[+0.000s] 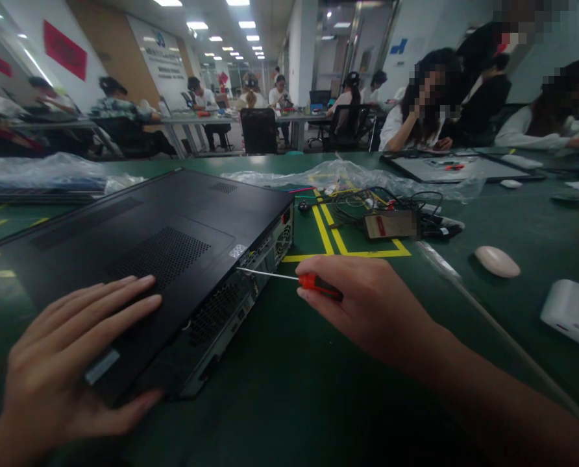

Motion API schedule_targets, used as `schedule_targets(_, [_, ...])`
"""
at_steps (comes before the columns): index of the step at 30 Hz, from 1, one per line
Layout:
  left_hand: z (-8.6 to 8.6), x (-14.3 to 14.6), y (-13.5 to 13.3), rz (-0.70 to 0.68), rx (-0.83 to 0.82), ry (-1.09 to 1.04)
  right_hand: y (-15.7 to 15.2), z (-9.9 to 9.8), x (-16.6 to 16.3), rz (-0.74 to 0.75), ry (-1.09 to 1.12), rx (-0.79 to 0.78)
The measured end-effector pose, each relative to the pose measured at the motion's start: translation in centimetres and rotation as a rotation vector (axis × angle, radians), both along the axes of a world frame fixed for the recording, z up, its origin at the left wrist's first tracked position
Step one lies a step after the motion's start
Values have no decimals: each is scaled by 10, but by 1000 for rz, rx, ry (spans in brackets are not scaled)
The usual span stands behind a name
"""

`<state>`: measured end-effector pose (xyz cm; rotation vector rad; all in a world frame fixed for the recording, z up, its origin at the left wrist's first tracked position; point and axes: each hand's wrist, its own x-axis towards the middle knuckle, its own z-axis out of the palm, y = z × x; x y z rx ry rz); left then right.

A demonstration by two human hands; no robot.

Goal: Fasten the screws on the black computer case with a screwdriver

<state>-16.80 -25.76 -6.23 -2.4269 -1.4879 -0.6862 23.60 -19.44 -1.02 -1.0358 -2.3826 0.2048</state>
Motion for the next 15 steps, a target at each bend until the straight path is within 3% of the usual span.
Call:
schedule_targets(2, [-9,2,4,-29,124,-95,2,-1,1,3,-3,18])
schedule_targets(8, [-22,9,18,-131,331,-3,14,-2,5,5,51,5])
schedule_targets(13, [-27,44,40,10,446,-78,39,-3,13,-54,55,-2])
schedule_targets(15, [-29,61,51,12,471,-18,55,-4,17,-75,62,-4])
